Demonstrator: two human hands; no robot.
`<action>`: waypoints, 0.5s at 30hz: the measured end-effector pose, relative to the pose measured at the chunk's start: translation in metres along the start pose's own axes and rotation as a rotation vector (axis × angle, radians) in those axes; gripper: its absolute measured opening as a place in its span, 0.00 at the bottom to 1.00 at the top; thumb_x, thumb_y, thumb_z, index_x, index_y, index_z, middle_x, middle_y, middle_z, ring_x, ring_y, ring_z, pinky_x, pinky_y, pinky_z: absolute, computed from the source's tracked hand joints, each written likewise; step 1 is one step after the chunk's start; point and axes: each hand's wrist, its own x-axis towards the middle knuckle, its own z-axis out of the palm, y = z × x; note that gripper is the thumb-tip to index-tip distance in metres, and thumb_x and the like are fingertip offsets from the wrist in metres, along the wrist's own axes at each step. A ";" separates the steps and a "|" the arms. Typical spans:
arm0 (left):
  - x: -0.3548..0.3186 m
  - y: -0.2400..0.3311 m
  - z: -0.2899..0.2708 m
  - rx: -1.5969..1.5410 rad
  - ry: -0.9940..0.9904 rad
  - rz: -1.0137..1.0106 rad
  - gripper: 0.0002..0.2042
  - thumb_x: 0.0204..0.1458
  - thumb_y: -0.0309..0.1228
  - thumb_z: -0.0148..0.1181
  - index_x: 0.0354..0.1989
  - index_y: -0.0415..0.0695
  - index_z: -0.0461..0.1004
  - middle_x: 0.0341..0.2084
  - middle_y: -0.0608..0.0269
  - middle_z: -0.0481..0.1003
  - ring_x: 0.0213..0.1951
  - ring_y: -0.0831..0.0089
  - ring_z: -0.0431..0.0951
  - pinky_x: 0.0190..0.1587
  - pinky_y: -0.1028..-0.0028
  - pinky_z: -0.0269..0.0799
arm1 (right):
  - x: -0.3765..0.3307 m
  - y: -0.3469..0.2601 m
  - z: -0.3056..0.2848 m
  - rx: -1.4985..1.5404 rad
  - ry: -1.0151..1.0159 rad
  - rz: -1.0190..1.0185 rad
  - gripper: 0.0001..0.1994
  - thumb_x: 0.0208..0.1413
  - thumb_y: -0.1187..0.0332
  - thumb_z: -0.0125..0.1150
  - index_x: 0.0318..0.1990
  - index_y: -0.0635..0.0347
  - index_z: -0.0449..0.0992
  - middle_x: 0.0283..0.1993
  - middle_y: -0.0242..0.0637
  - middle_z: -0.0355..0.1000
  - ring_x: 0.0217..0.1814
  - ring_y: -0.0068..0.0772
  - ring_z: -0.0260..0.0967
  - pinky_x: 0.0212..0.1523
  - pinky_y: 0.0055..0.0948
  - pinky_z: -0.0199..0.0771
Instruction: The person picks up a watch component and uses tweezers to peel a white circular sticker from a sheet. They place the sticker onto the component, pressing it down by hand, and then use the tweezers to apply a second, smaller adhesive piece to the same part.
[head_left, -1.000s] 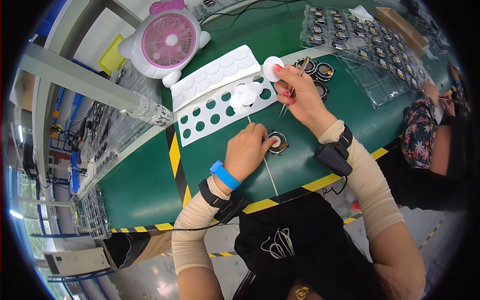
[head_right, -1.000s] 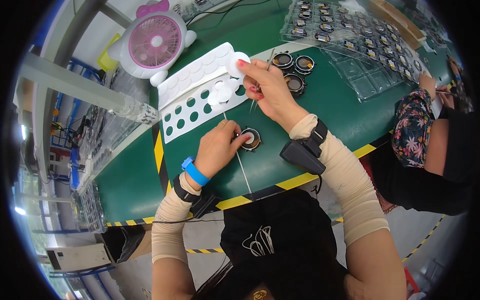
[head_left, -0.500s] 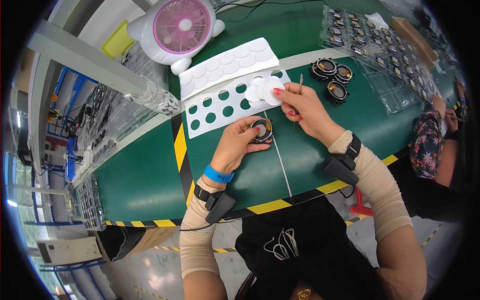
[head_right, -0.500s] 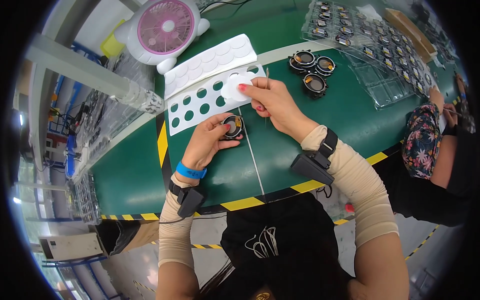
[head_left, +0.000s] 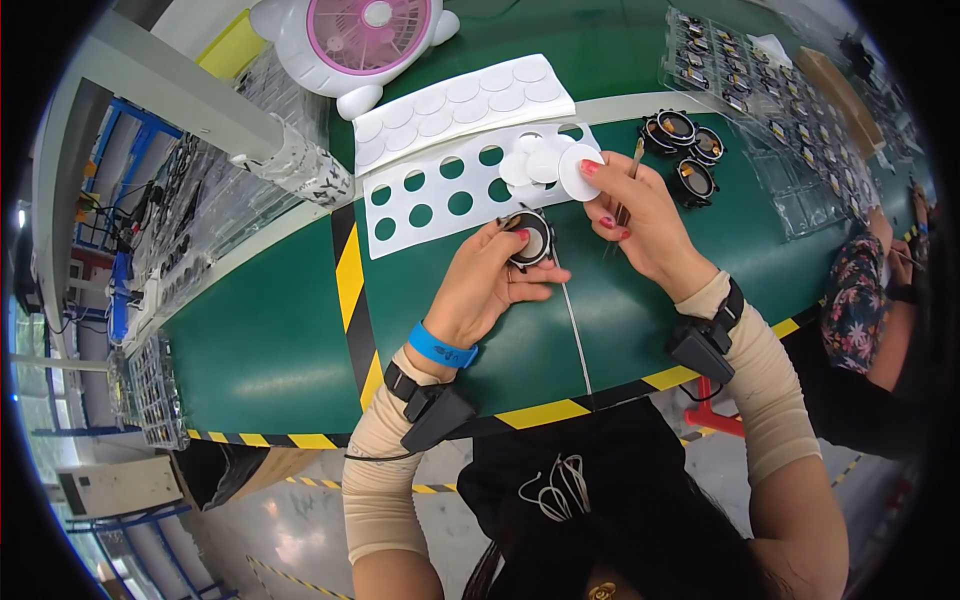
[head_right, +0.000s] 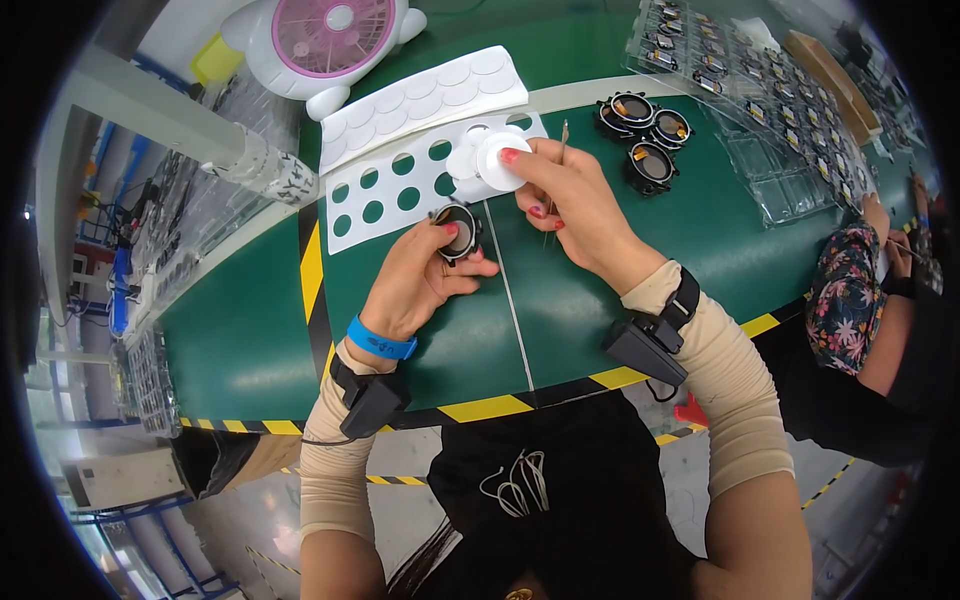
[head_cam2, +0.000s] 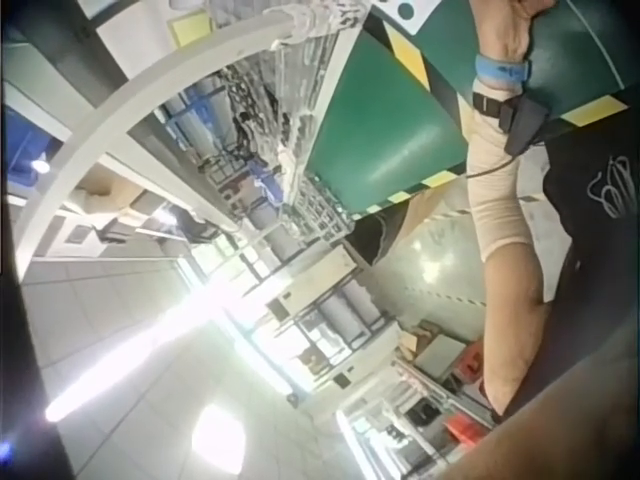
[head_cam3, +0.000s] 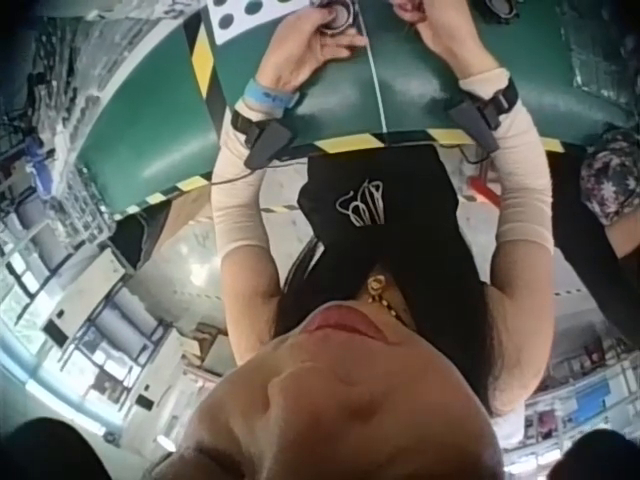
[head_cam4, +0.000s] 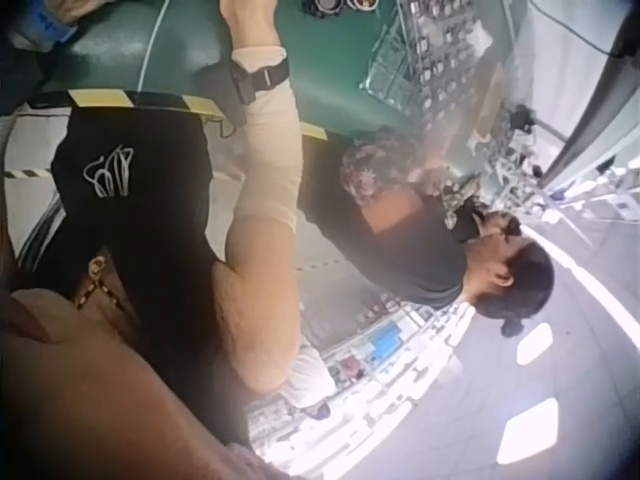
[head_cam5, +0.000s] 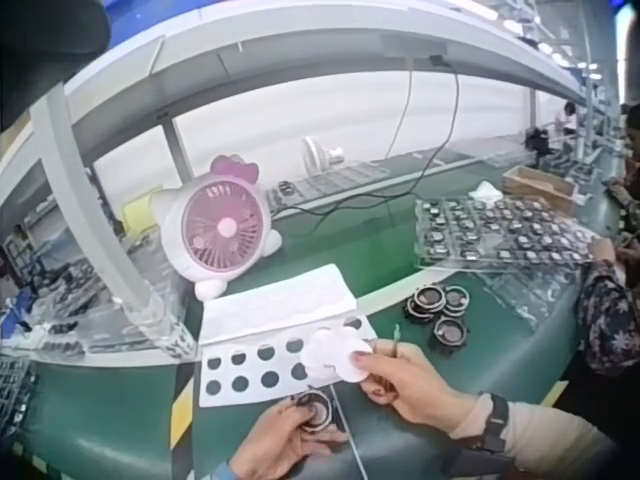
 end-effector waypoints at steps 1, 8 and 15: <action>0.001 0.000 -0.004 0.031 -0.070 0.026 0.12 0.55 0.26 0.39 0.47 0.35 0.61 0.38 0.54 0.71 0.27 0.70 0.75 0.27 0.79 0.73 | -0.001 0.000 0.001 -0.019 0.007 0.007 0.07 0.54 0.67 0.54 0.35 0.61 0.70 0.23 0.25 0.61 0.18 0.10 0.48 0.14 0.14 0.42; 0.002 -0.001 -0.001 0.032 -0.184 0.142 0.13 0.57 0.30 0.39 0.48 0.37 0.62 0.38 0.53 0.72 0.17 0.79 0.65 0.15 0.84 0.57 | -0.005 0.002 0.003 -0.062 -0.007 0.043 0.07 0.53 0.67 0.55 0.34 0.62 0.71 0.24 0.24 0.61 0.18 0.09 0.49 0.15 0.13 0.42; 0.004 -0.002 -0.009 -0.090 -0.227 0.121 0.16 0.59 0.38 0.40 0.50 0.40 0.62 0.36 0.56 0.72 0.19 0.80 0.67 0.16 0.84 0.59 | -0.009 0.000 0.011 -0.089 -0.024 0.086 0.06 0.53 0.68 0.55 0.34 0.61 0.71 0.24 0.24 0.61 0.19 0.09 0.49 0.15 0.13 0.42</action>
